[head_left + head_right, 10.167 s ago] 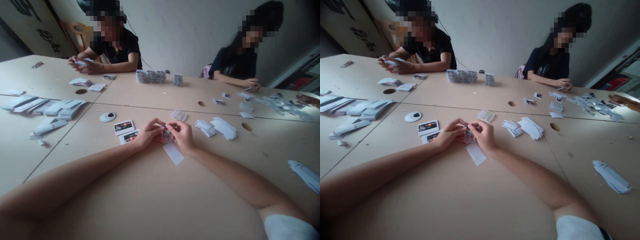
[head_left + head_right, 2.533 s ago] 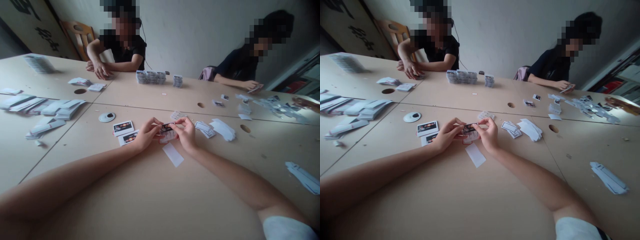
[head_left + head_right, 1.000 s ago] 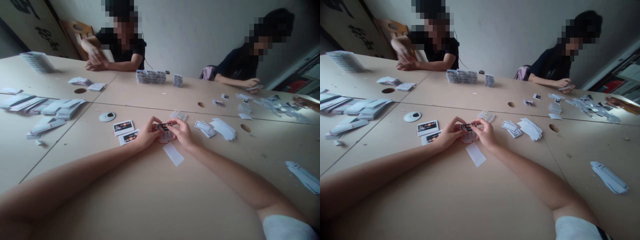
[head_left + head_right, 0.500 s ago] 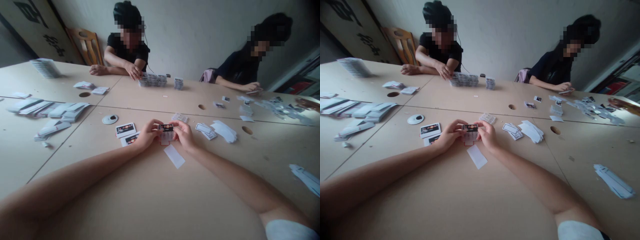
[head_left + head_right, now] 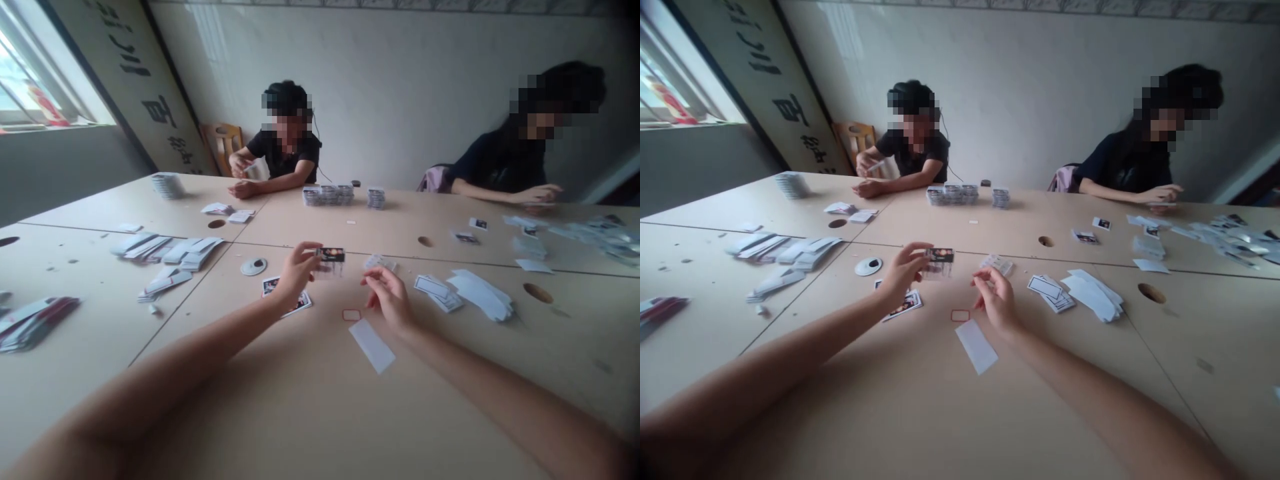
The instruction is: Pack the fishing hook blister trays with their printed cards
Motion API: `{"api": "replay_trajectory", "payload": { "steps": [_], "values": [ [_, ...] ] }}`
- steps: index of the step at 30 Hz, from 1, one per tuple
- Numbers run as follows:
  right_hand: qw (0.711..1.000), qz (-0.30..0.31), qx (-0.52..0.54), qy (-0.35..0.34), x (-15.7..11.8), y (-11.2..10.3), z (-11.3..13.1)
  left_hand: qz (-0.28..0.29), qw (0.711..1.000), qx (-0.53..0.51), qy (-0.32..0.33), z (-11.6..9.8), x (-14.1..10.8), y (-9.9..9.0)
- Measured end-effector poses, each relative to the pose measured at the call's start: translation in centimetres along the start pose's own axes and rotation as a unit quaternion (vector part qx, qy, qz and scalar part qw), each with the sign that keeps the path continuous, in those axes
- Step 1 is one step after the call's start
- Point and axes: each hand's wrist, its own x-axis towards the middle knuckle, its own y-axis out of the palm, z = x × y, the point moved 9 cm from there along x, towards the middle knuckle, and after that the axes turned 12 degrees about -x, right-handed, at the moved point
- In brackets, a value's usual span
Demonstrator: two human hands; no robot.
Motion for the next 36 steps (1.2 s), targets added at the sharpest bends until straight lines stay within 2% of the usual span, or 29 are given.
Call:
{"api": "replay_trajectory", "payload": {
  "steps": [5,8,10,12,14,18,20,22,25,28,36],
  "values": [
    [1.0,0.017,-0.012,0.013,0.2,0.2,-0.4,-0.019,0.988,0.151,-0.017,0.6,4.3,-4.2],
    [0.999,0.028,-0.024,0.017,0.2,0.4,-0.3,-0.046,0.961,0.272,0.014,0.0,5.2,-6.0],
    [0.999,0.033,-0.031,0.016,0.1,0.4,-0.2,-0.051,0.936,0.344,0.049,-0.9,5.2,-6.4],
    [0.998,0.037,-0.038,0.015,0.0,0.5,-0.1,-0.039,0.912,0.401,0.072,-2.0,5.1,-6.3],
    [0.998,0.042,-0.047,0.014,-0.2,0.5,0.0,-0.001,0.893,0.444,0.073,-2.8,5.1,-5.7],
    [0.997,0.057,-0.058,0.012,-0.3,0.7,0.0,0.154,0.855,0.494,0.031,-3.2,4.1,-3.3],
    [0.996,0.063,-0.061,0.011,-0.4,0.9,-0.1,0.24,0.83,0.504,-0.005,-2.4,2.9,-2.1],
    [0.996,0.066,-0.065,0.01,-0.4,0.9,-0.1,0.299,0.805,0.51,-0.045,-0.7,1.8,-1.4],
    [0.995,0.066,-0.072,0.008,-0.4,1.0,-0.1,0.322,0.787,0.52,-0.078,1.8,1.3,-1.3],
    [0.995,0.068,-0.079,0.003,-0.3,1.0,0.2,0.323,0.788,0.519,-0.076,3.1,1.6,-1.2],
    [0.993,0.073,-0.09,-0.005,-0.3,1.2,0.3,0.344,0.8,0.487,-0.068,2.3,1.5,-0.5]
  ]
}}
